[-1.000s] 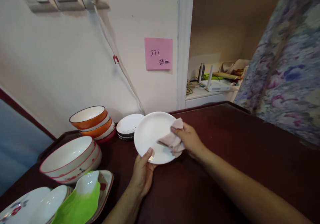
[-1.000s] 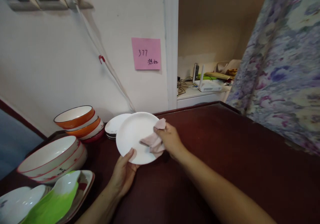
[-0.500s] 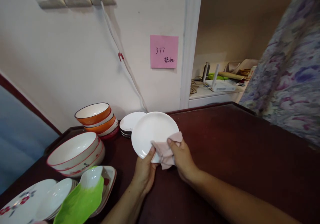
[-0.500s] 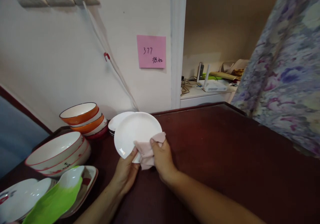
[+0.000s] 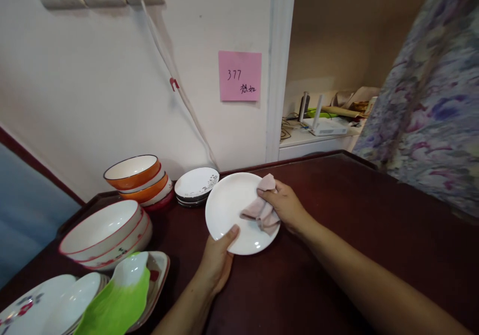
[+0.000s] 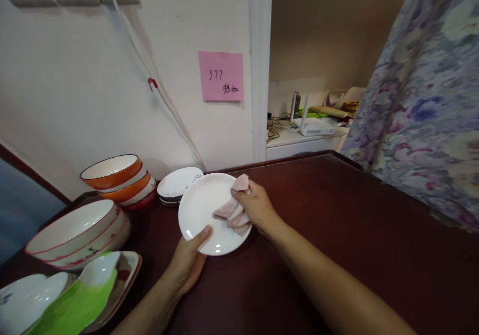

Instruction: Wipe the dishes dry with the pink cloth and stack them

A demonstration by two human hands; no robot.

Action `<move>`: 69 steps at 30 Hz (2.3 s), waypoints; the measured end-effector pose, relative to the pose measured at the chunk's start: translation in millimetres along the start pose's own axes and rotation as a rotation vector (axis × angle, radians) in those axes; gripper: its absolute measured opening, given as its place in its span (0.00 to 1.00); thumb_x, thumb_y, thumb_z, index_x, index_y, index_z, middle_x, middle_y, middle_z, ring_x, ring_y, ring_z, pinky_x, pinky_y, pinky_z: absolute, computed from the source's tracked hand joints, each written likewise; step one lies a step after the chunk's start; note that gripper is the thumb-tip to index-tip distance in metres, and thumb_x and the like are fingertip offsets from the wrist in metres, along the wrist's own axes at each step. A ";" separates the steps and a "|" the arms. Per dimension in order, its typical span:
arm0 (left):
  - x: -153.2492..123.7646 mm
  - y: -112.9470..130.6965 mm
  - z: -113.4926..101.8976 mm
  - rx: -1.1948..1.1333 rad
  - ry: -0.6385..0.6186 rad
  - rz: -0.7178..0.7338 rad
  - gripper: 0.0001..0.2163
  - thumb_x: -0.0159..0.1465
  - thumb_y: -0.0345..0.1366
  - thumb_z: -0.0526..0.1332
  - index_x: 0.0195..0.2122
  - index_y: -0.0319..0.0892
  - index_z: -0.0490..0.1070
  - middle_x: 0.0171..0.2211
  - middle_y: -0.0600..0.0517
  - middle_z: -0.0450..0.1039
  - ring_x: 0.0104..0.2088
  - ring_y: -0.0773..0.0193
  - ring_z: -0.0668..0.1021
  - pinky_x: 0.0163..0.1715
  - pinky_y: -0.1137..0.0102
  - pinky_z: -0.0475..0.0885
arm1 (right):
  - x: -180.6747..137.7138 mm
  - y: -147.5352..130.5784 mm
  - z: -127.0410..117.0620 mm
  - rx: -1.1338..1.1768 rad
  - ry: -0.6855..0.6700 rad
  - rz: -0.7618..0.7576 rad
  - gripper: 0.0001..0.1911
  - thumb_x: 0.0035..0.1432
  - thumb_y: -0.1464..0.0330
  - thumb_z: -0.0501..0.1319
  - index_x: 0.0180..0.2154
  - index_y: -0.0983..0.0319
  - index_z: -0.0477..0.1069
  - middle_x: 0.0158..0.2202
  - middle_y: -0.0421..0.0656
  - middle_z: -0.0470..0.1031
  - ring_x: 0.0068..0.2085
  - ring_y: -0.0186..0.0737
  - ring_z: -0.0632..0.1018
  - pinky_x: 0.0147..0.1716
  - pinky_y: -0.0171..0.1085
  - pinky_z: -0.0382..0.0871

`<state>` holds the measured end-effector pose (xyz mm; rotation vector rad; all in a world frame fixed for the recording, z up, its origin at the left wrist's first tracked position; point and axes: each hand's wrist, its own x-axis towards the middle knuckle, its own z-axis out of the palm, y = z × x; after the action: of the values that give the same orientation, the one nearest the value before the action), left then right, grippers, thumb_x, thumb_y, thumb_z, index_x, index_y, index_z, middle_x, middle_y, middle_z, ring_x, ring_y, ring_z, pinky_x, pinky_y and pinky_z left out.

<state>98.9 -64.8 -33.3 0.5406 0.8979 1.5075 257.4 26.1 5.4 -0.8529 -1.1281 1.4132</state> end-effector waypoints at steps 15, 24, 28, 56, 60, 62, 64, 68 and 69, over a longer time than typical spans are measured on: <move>1.4 3.5 -0.2 -0.036 -0.033 0.061 0.25 0.59 0.35 0.65 0.58 0.44 0.65 0.53 0.44 0.73 0.49 0.52 0.77 0.49 0.57 0.73 | -25.9 23.7 34.8 0.275 0.076 0.125 0.24 0.42 0.60 0.70 0.41 0.64 0.71 0.36 0.45 0.79 0.35 0.43 0.78 0.38 0.41 0.71; -1.4 -0.6 0.6 -0.014 -0.039 -0.015 0.28 0.57 0.31 0.67 0.59 0.41 0.64 0.53 0.41 0.73 0.52 0.50 0.76 0.52 0.58 0.72 | -0.1 1.7 0.1 0.029 -0.007 -0.017 0.16 0.44 0.63 0.69 0.35 0.63 0.72 0.31 0.40 0.76 0.31 0.37 0.75 0.33 0.35 0.68; -1.3 -3.3 2.3 -0.037 0.025 0.042 0.30 0.55 0.30 0.69 0.59 0.43 0.64 0.54 0.42 0.73 0.52 0.51 0.75 0.53 0.60 0.71 | -7.1 20.5 11.8 0.075 0.091 -0.030 0.17 0.47 0.61 0.68 0.38 0.62 0.71 0.33 0.40 0.76 0.33 0.38 0.76 0.35 0.36 0.69; 2.3 2.1 -1.1 -0.030 0.074 0.082 0.25 0.56 0.31 0.68 0.55 0.39 0.68 0.50 0.41 0.75 0.49 0.52 0.78 0.49 0.61 0.74 | -25.9 45.3 31.0 0.165 0.217 0.042 0.23 0.48 0.57 0.67 0.42 0.62 0.69 0.37 0.45 0.78 0.35 0.42 0.78 0.36 0.40 0.74; 5.0 3.7 -2.6 -0.051 0.147 0.104 0.23 0.56 0.32 0.68 0.54 0.39 0.69 0.48 0.42 0.77 0.46 0.55 0.79 0.49 0.63 0.74 | -49.5 55.0 50.9 0.182 0.120 0.161 0.22 0.47 0.58 0.67 0.42 0.64 0.71 0.40 0.48 0.79 0.40 0.46 0.79 0.41 0.42 0.73; 6.7 3.8 -3.2 -0.052 0.161 0.097 0.22 0.57 0.32 0.68 0.54 0.39 0.70 0.47 0.43 0.77 0.45 0.56 0.79 0.49 0.63 0.74 | -54.2 54.0 54.1 0.180 0.046 0.178 0.20 0.47 0.60 0.67 0.41 0.64 0.72 0.40 0.48 0.79 0.40 0.46 0.79 0.43 0.42 0.72; 8.4 3.9 -2.7 -0.061 0.167 0.108 0.22 0.57 0.31 0.68 0.53 0.40 0.70 0.47 0.43 0.77 0.45 0.57 0.80 0.48 0.64 0.75 | -51.9 50.7 51.9 0.187 -0.023 0.167 0.20 0.47 0.60 0.67 0.42 0.64 0.73 0.40 0.48 0.79 0.40 0.45 0.79 0.46 0.43 0.71; 9.2 5.7 1.8 -0.088 0.153 0.125 0.20 0.56 0.28 0.67 0.51 0.39 0.71 0.47 0.42 0.77 0.46 0.56 0.79 0.47 0.65 0.75 | -33.0 40.4 37.8 0.137 -0.066 0.086 0.23 0.44 0.60 0.69 0.41 0.64 0.73 0.39 0.47 0.80 0.39 0.45 0.79 0.45 0.44 0.71; 8.3 6.2 3.0 -0.088 0.141 0.115 0.21 0.56 0.28 0.67 0.51 0.39 0.71 0.48 0.42 0.77 0.46 0.55 0.79 0.47 0.64 0.75 | -27.0 36.4 32.8 0.104 -0.049 0.056 0.22 0.43 0.60 0.70 0.40 0.64 0.73 0.38 0.47 0.80 0.39 0.45 0.79 0.43 0.44 0.72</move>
<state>96.2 -55.8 -28.0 0.4317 0.9164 1.6976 219.9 -5.1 -22.1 -0.7842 -1.0651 1.5327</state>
